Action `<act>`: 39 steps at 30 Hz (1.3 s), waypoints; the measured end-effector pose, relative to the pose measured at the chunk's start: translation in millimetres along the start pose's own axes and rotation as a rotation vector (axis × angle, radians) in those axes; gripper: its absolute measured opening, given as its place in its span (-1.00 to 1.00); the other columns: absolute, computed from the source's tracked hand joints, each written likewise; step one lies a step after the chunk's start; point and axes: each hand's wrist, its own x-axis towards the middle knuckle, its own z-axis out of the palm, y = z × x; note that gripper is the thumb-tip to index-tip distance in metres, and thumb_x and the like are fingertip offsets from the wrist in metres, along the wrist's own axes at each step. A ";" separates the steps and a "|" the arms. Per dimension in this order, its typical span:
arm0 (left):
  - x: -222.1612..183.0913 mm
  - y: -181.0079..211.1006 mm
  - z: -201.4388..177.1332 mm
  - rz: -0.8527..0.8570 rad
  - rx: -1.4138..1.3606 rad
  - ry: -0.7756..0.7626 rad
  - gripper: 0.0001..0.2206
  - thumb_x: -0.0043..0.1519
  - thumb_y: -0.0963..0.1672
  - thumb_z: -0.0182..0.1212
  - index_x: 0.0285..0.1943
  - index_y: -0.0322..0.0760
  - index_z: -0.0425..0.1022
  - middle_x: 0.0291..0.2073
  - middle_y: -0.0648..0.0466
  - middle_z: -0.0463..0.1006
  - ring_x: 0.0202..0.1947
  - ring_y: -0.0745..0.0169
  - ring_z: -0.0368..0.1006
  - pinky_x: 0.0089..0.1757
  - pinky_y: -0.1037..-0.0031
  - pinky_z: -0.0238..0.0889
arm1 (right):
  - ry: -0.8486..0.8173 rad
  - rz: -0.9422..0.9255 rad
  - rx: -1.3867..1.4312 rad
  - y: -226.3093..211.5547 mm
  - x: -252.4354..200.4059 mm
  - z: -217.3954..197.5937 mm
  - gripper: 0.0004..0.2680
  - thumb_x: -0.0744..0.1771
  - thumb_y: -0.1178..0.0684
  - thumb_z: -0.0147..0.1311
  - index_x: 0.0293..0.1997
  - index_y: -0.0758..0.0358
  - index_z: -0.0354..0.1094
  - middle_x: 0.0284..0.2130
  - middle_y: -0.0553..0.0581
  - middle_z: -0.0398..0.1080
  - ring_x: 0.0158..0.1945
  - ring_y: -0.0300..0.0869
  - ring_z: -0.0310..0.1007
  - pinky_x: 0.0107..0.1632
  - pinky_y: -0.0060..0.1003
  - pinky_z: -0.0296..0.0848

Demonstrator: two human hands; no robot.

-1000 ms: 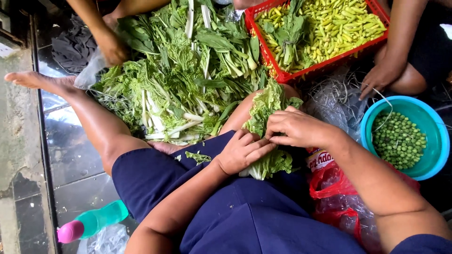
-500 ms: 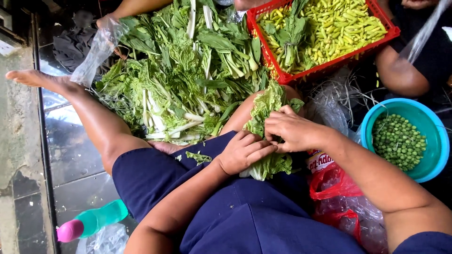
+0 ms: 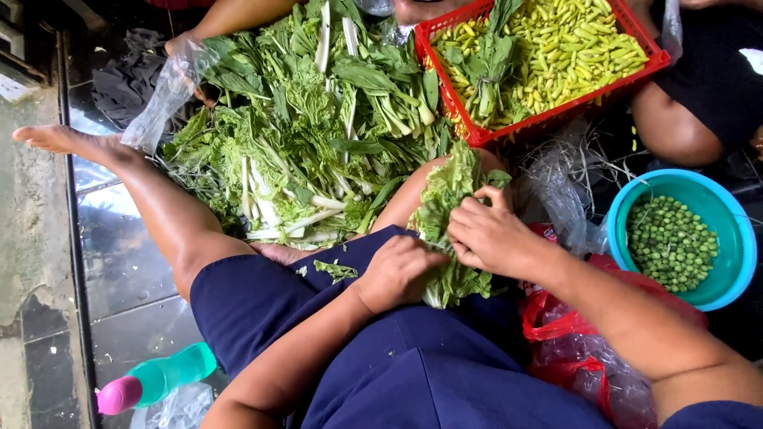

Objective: Bundling mustard greens by hand from a large pile on the floor into organized bunches.

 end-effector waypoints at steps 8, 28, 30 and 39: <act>1.3 6.8 3.1 -1.312 -0.631 -0.268 -0.27 0.22 0.13 0.23 0.46 -0.40 0.26 0.26 -0.39 0.38 0.33 -0.34 0.27 0.29 0.00 0.13 | -0.016 0.973 0.353 -13.2 -57.0 73.7 -0.55 0.40 -0.49 -0.23 -0.15 0.04 0.48 -0.16 0.11 0.42 0.05 0.15 0.39 0.02 0.32 0.37; 122.5 -72.7 5.1 -0.895 -0.665 0.264 -0.30 0.22 -0.04 0.16 0.49 -0.50 0.02 0.34 -0.37 0.23 0.25 -0.17 0.34 0.11 0.21 0.36 | 0.859 0.731 1.068 183.1 68.4 9.5 -0.60 0.46 0.09 -0.03 0.45 0.33 -0.15 0.35 0.42 0.06 0.35 0.05 0.13 0.35 -0.19 0.19; 71.7 -94.6 7.4 -1.009 -0.603 0.160 -0.32 0.20 -0.02 0.15 0.47 -0.46 0.08 0.32 -0.34 0.28 0.23 -0.16 0.39 0.06 0.23 0.40 | 0.751 0.962 0.918 197.8 75.7 47.5 -0.50 0.46 -0.04 0.06 0.47 0.40 -0.20 0.36 0.58 0.00 0.40 0.19 0.11 0.34 -0.12 0.18; -103.6 -252.3 -37.1 -1.322 0.407 0.228 -0.54 0.14 -0.17 0.18 0.27 -0.30 0.41 0.00 -0.16 0.46 0.05 -0.28 0.45 0.11 0.03 0.32 | 0.252 0.859 0.881 35.6 234.5 109.3 -0.33 0.22 -0.20 0.34 0.48 0.08 0.07 0.30 0.36 0.25 0.36 0.27 0.23 0.41 0.33 -0.01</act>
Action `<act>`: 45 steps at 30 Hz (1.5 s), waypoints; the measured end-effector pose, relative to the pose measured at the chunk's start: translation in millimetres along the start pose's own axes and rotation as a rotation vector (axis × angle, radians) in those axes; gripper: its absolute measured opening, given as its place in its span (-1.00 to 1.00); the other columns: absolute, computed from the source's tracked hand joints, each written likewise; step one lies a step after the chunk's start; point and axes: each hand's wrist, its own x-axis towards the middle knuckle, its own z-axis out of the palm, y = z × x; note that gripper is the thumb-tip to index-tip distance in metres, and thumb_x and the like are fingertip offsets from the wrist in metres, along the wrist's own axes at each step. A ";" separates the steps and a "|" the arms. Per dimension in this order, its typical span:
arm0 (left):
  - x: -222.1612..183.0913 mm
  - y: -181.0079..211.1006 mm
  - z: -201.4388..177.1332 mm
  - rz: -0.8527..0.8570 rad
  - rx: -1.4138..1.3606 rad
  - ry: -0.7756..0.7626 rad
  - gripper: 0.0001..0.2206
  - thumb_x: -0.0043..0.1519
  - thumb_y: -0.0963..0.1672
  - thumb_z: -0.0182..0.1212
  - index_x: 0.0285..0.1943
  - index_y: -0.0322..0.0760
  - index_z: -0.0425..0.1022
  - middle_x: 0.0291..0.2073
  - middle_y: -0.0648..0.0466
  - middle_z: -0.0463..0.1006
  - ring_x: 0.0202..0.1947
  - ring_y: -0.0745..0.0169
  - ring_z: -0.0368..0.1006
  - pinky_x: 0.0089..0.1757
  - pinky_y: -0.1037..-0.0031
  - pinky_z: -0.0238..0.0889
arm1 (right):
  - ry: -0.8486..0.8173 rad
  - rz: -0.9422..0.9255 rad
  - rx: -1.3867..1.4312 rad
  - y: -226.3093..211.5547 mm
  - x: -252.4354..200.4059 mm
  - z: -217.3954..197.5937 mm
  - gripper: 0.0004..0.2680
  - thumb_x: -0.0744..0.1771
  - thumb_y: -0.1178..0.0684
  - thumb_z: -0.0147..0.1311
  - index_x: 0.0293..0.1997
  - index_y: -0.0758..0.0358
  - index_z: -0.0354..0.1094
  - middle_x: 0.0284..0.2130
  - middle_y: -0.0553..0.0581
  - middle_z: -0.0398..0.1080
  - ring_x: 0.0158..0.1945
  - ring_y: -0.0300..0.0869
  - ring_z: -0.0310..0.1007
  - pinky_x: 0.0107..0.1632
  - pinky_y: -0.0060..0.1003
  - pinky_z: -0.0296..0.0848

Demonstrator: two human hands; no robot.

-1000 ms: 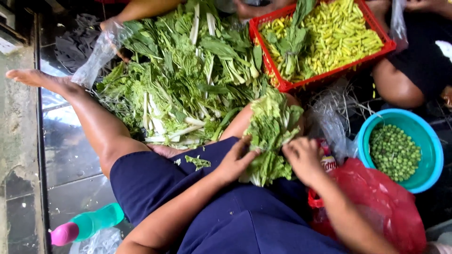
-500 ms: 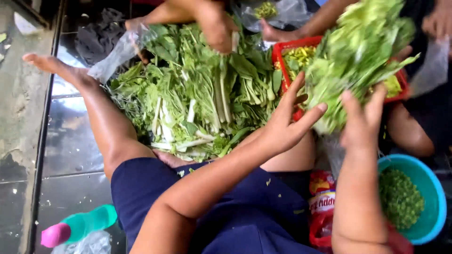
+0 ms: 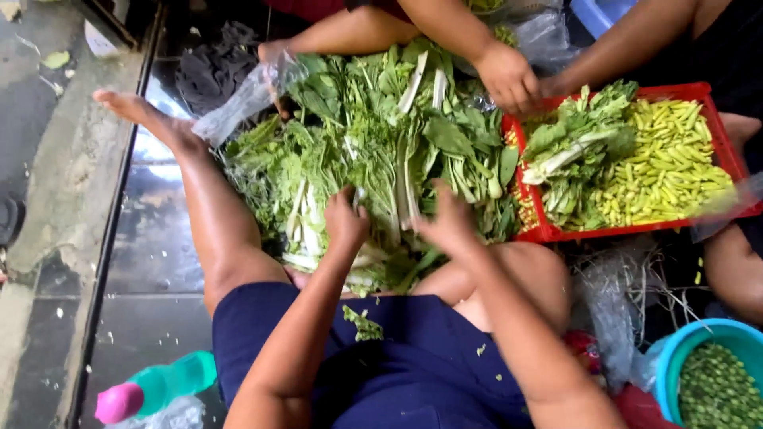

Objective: Bundling mustard greens by hand from a large pile on the floor into organized bunches.

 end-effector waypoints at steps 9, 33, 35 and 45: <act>3.5 2.0 -4.0 -0.001 0.117 -0.167 -0.61 0.13 -0.01 0.22 0.09 -0.23 0.59 -0.21 -0.15 0.60 -0.11 -0.25 0.57 -0.05 0.05 0.42 | 0.020 -0.177 -0.359 -6.9 26.3 85.3 -0.25 0.19 -0.01 0.29 0.52 0.21 -0.16 0.12 0.45 0.27 0.24 0.32 0.27 0.16 0.20 0.44; -67.4 42.3 -44.3 0.024 -0.318 -0.186 -0.67 0.21 -0.18 0.15 0.18 -0.27 0.51 0.43 -0.13 0.18 0.29 -0.26 0.33 0.15 0.10 0.38 | -0.176 0.171 -0.400 -92.1 47.2 41.6 -0.32 0.25 -0.14 0.21 0.47 0.01 -0.25 0.08 0.30 0.43 0.16 0.18 0.50 0.11 0.16 0.50; -63.6 22.7 -24.2 -0.093 -0.482 -0.129 -0.68 0.19 -0.19 0.20 0.14 -0.22 0.58 0.22 -0.15 0.42 0.17 -0.18 0.46 0.05 0.24 0.46 | -0.216 0.227 -0.204 -69.8 61.8 27.9 -0.35 0.16 -0.22 0.32 0.36 0.03 0.07 0.04 0.25 0.51 0.13 0.09 0.53 0.09 0.09 0.52; -65.5 78.1 -27.2 -0.752 -1.559 -0.777 -0.07 0.18 0.23 0.25 0.48 -0.56 0.08 0.26 -0.37 0.28 0.32 -0.26 0.26 0.31 -0.06 0.06 | -0.332 0.103 -0.216 -80.1 -49.1 -53.6 -0.40 0.26 -0.12 0.27 0.43 0.22 0.09 0.14 0.48 0.41 0.21 0.31 0.41 0.23 0.22 0.39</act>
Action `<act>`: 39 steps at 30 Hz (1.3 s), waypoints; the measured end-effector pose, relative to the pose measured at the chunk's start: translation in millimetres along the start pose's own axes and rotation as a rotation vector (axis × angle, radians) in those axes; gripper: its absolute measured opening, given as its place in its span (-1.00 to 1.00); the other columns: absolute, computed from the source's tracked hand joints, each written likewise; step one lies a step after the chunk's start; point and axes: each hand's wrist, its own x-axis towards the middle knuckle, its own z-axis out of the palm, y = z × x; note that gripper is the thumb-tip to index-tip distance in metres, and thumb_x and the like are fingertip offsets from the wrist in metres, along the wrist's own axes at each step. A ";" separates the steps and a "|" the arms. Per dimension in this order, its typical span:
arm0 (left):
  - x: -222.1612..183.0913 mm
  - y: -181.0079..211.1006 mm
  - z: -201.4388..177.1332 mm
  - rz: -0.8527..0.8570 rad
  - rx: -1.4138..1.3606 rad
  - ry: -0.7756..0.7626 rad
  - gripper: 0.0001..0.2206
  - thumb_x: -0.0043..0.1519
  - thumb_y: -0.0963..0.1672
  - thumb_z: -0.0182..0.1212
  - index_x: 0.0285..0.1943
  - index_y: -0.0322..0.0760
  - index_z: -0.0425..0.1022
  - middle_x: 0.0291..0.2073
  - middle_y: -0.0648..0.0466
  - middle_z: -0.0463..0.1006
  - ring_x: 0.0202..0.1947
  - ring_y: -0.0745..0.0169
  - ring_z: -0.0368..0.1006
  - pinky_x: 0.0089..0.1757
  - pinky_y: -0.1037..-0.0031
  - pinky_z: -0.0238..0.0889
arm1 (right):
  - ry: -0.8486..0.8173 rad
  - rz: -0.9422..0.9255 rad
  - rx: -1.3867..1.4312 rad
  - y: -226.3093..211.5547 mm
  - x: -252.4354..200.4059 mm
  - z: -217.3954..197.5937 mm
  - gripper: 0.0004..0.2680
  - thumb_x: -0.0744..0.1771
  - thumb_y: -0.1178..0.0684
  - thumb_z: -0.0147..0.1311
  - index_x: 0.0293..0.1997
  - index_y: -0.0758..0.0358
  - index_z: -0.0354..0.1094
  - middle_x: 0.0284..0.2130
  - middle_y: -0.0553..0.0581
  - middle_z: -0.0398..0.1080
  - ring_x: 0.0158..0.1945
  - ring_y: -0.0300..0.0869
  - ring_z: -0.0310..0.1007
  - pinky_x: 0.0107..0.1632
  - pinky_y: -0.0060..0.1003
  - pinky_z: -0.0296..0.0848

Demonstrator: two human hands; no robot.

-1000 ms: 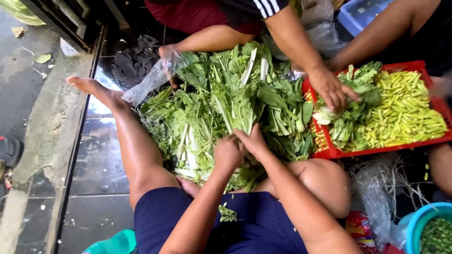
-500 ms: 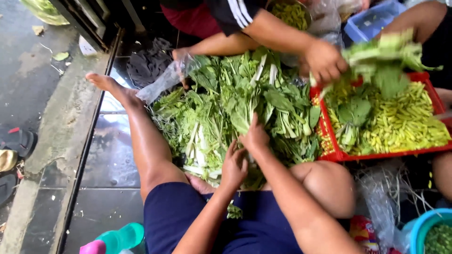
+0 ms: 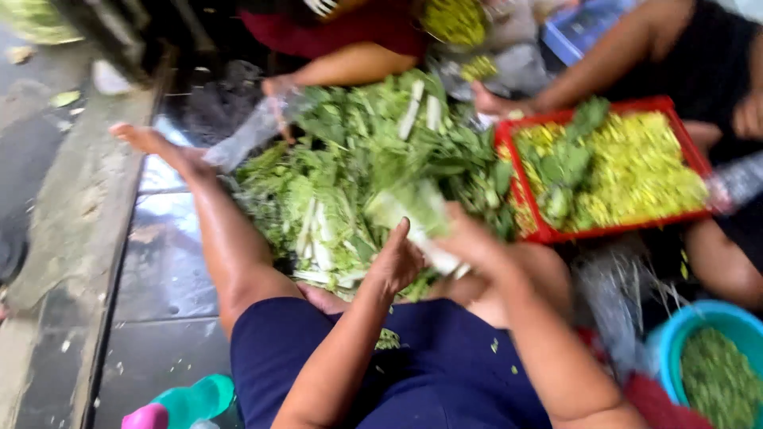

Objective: Bundling mustard greens by hand from a large pile on the floor into organized bunches.

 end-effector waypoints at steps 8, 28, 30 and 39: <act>-9.2 -82.0 -77.8 -0.038 -0.129 0.400 -0.49 0.06 -0.03 0.49 0.11 -0.41 0.51 -0.08 -0.25 0.62 -0.10 -0.15 0.60 -0.01 -0.07 0.45 | 0.089 -0.290 -0.519 37.5 -136.4 78.3 -0.18 0.17 -0.36 0.35 0.48 0.27 -0.04 0.26 0.69 0.11 -0.04 0.40 0.50 -0.03 0.27 0.42; -96.9 -78.3 -49.2 -0.113 -0.098 -0.390 -0.49 0.18 -0.11 0.18 0.36 -0.16 0.26 -0.15 -0.13 0.42 0.01 -0.21 0.38 -0.17 0.15 0.49 | 0.382 0.662 -0.770 479.9 -72.4 -143.8 -0.73 0.31 -0.20 0.09 -0.04 0.06 0.59 0.03 0.15 0.55 0.10 0.04 0.39 0.06 0.08 0.18; -99.9 -70.9 -31.5 -0.093 -0.147 -0.416 -0.50 0.21 -0.13 0.16 0.38 -0.14 0.25 -0.10 -0.15 0.39 0.04 -0.21 0.37 -0.13 0.14 0.50 | 0.386 0.638 -0.750 483.2 -80.3 -151.5 -0.80 0.34 -0.06 0.01 -0.16 0.00 0.65 -0.08 0.08 0.62 0.04 0.01 0.44 0.04 0.03 0.17; -130.7 -14.4 52.9 0.087 -0.297 -0.966 -0.25 0.24 -0.23 0.04 0.61 0.23 -0.12 0.04 -0.17 0.39 0.13 -0.23 0.25 0.12 -0.46 0.13 | 0.661 0.020 -0.078 252.6 -166.8 -212.5 -0.83 0.43 0.05 0.14 0.05 0.31 0.52 -0.36 0.15 0.47 -0.45 -0.11 0.29 -0.35 -0.22 0.29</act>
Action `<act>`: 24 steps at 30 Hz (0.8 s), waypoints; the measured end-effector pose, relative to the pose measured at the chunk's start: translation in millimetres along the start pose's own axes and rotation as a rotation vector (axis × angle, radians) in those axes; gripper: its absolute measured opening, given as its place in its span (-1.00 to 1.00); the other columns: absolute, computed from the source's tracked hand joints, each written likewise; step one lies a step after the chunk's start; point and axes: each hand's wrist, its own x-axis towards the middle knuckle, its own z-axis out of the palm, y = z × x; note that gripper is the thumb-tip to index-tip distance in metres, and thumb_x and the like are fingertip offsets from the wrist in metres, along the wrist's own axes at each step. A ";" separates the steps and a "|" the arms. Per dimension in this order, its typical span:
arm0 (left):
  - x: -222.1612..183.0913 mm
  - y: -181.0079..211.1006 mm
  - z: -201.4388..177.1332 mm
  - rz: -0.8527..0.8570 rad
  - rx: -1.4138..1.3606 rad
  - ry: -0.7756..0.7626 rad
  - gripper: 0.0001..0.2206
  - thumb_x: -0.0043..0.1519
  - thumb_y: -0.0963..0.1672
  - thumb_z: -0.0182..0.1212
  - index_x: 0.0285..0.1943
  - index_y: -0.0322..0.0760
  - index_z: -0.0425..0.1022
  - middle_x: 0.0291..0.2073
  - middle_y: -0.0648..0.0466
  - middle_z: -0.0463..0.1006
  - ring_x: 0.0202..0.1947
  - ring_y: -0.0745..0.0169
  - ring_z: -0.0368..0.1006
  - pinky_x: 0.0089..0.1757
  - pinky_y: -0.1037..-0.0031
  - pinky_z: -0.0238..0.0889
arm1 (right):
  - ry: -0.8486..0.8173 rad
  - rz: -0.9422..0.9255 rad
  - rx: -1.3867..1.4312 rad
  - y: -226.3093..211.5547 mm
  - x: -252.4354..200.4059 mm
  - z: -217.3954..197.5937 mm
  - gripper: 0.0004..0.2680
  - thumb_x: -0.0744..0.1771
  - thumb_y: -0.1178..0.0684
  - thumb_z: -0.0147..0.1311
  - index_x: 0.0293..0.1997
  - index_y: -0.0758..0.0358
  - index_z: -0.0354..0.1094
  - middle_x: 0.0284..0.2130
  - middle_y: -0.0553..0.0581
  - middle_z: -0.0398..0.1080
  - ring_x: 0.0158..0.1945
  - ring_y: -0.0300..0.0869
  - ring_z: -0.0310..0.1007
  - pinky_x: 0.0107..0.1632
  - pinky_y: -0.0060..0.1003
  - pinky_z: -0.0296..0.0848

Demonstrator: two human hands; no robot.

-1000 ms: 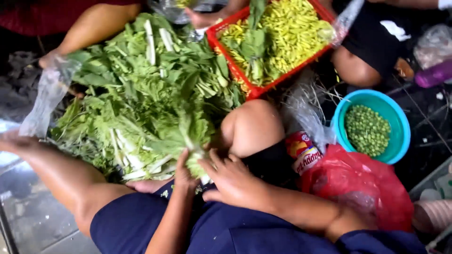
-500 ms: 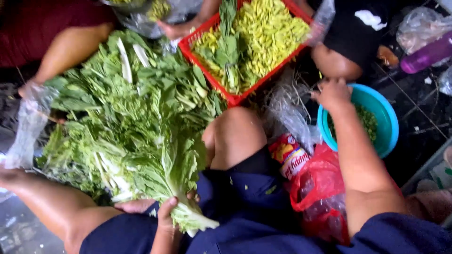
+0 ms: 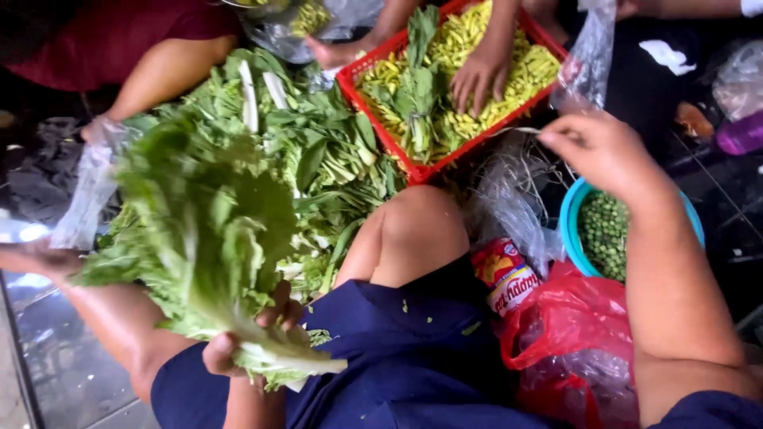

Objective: Bundling mustard greens by hand from a large pile on the floor into organized bunches.

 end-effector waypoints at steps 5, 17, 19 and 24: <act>-22.8 -13.7 -3.8 -0.089 0.291 0.270 -0.27 0.14 -0.21 0.23 0.53 -0.01 0.03 0.09 -0.16 0.44 0.13 -0.17 0.33 0.13 -0.28 0.20 | -0.143 -0.337 0.190 -143.4 -24.2 24.0 -0.88 0.36 -0.01 0.16 -0.09 0.07 0.59 -0.30 0.14 0.62 -0.12 -0.07 0.63 -0.05 -0.18 0.58; -8.8 -160.0 -105.1 -0.275 0.779 0.917 -0.21 -0.12 -0.16 0.65 0.33 -0.52 0.35 0.10 -0.23 0.58 0.09 -0.12 0.49 0.14 0.02 0.35 | -0.705 -0.066 -0.268 -53.2 -107.3 185.4 -0.80 0.26 -0.13 0.11 -0.32 0.14 0.53 -0.42 0.14 0.59 -0.19 -0.02 0.64 -0.08 -0.13 0.59; 5.3 -149.9 -88.9 -0.347 0.834 0.875 -0.29 -0.11 -0.16 0.65 0.23 -0.55 0.41 0.01 -0.25 0.61 0.00 -0.08 0.54 0.05 0.04 0.41 | -0.638 0.123 -0.304 -114.8 -125.0 147.1 -0.76 0.34 -0.06 -0.06 -0.15 0.25 0.52 -0.28 0.11 0.61 -0.06 -0.11 0.61 0.08 -0.28 0.51; 25.5 -139.4 -57.6 -0.435 1.255 0.715 -0.51 0.00 -0.05 0.59 0.03 -0.43 0.58 -0.14 -0.20 0.67 -0.07 -0.01 0.62 -0.07 0.23 0.52 | -0.566 -0.282 -0.255 -47.6 -123.7 155.9 -0.91 0.34 -0.02 -0.01 -0.26 0.10 0.31 -0.46 0.20 0.55 -0.25 0.07 0.62 -0.20 -0.14 0.59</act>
